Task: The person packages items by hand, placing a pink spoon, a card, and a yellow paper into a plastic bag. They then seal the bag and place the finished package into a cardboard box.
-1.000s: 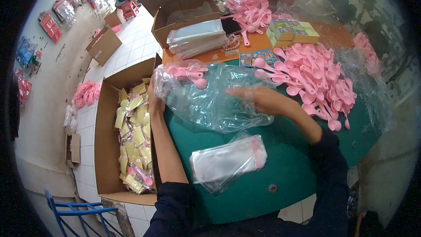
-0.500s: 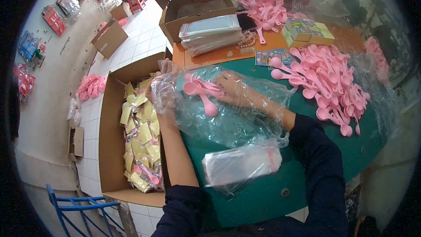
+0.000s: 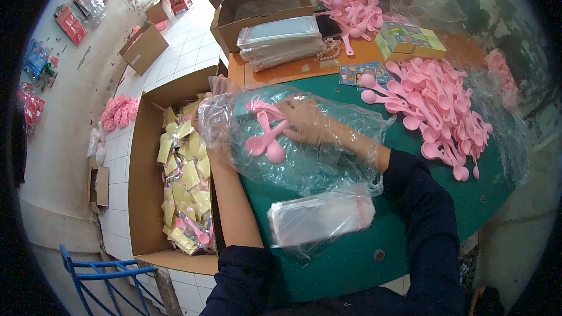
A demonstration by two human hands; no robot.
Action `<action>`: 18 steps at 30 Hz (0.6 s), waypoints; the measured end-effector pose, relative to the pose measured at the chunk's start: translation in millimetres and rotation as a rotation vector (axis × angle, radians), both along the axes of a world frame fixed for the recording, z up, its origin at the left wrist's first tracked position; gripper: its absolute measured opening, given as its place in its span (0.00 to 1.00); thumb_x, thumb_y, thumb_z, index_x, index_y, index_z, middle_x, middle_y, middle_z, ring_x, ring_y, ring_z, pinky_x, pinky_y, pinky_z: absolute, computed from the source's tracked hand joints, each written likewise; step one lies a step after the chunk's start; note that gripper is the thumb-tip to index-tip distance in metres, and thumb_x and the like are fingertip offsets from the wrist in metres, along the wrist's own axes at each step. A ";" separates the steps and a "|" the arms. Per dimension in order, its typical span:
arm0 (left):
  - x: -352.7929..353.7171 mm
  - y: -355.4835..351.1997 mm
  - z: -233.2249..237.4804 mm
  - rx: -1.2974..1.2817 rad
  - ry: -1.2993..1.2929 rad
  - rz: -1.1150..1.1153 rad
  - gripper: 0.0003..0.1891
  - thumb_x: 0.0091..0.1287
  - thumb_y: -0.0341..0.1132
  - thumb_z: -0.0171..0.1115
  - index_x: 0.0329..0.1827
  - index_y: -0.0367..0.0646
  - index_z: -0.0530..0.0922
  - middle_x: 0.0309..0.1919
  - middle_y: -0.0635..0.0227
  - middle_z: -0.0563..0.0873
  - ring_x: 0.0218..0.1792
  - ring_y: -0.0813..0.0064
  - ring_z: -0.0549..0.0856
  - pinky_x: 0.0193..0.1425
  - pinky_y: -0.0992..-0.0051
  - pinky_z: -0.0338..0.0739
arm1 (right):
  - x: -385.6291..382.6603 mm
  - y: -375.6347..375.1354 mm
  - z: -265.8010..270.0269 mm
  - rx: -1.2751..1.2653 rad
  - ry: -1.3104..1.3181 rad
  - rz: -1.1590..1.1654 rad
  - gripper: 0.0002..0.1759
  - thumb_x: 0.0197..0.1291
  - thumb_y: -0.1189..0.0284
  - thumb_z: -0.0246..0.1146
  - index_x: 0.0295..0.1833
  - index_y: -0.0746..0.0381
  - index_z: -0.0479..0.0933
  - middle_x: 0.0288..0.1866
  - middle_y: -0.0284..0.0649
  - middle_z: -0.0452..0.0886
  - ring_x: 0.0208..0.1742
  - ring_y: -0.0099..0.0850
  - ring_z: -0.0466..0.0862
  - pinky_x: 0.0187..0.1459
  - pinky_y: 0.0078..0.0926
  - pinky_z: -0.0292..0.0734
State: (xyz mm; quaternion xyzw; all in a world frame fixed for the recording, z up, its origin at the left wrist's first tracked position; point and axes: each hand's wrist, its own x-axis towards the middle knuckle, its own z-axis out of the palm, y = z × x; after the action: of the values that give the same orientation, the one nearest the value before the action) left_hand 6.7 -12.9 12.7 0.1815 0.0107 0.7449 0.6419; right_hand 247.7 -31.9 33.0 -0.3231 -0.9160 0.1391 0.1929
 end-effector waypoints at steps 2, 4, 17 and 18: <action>-2.0 0.1 -3.3 0.026 -0.025 -0.030 0.11 0.57 0.34 0.46 0.29 0.34 0.72 0.60 0.39 0.70 0.68 0.51 0.64 0.70 0.41 0.51 | -4.9 2.8 -9.3 0.081 -0.024 -0.029 0.29 0.47 0.71 0.63 0.57 0.67 0.67 0.46 0.55 0.74 0.50 0.52 0.73 0.54 0.46 0.68; -3.3 2.0 -5.5 0.058 -0.059 -0.063 0.11 0.58 0.34 0.46 0.30 0.34 0.72 0.60 0.39 0.69 0.67 0.52 0.64 0.71 0.42 0.52 | -8.9 3.7 -14.2 0.141 -0.040 -0.076 0.23 0.48 0.72 0.62 0.51 0.68 0.69 0.43 0.55 0.75 0.48 0.52 0.74 0.51 0.45 0.70; -7.0 -2.0 -11.5 0.160 -0.044 -0.027 0.13 0.59 0.36 0.48 0.34 0.34 0.76 0.61 0.43 0.70 0.66 0.50 0.66 0.72 0.49 0.54 | 38.6 -53.0 10.8 0.024 -0.045 -0.200 0.16 0.54 0.77 0.55 0.49 0.70 0.66 0.46 0.57 0.68 0.47 0.54 0.74 0.47 0.46 0.72; -11.0 1.1 -18.9 0.131 0.071 0.068 0.14 0.60 0.37 0.49 0.37 0.34 0.77 0.61 0.43 0.70 0.66 0.50 0.66 0.72 0.50 0.54 | 51.5 -65.0 18.1 -0.039 -0.040 -0.205 0.18 0.54 0.76 0.56 0.51 0.69 0.65 0.48 0.57 0.66 0.47 0.55 0.73 0.49 0.47 0.71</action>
State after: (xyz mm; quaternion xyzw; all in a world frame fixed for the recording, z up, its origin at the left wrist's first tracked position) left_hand -4.3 -11.9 -6.2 0.2490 -0.0094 0.7586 0.6020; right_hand 299.3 -96.9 51.1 -0.4216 -0.8789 0.1302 0.1815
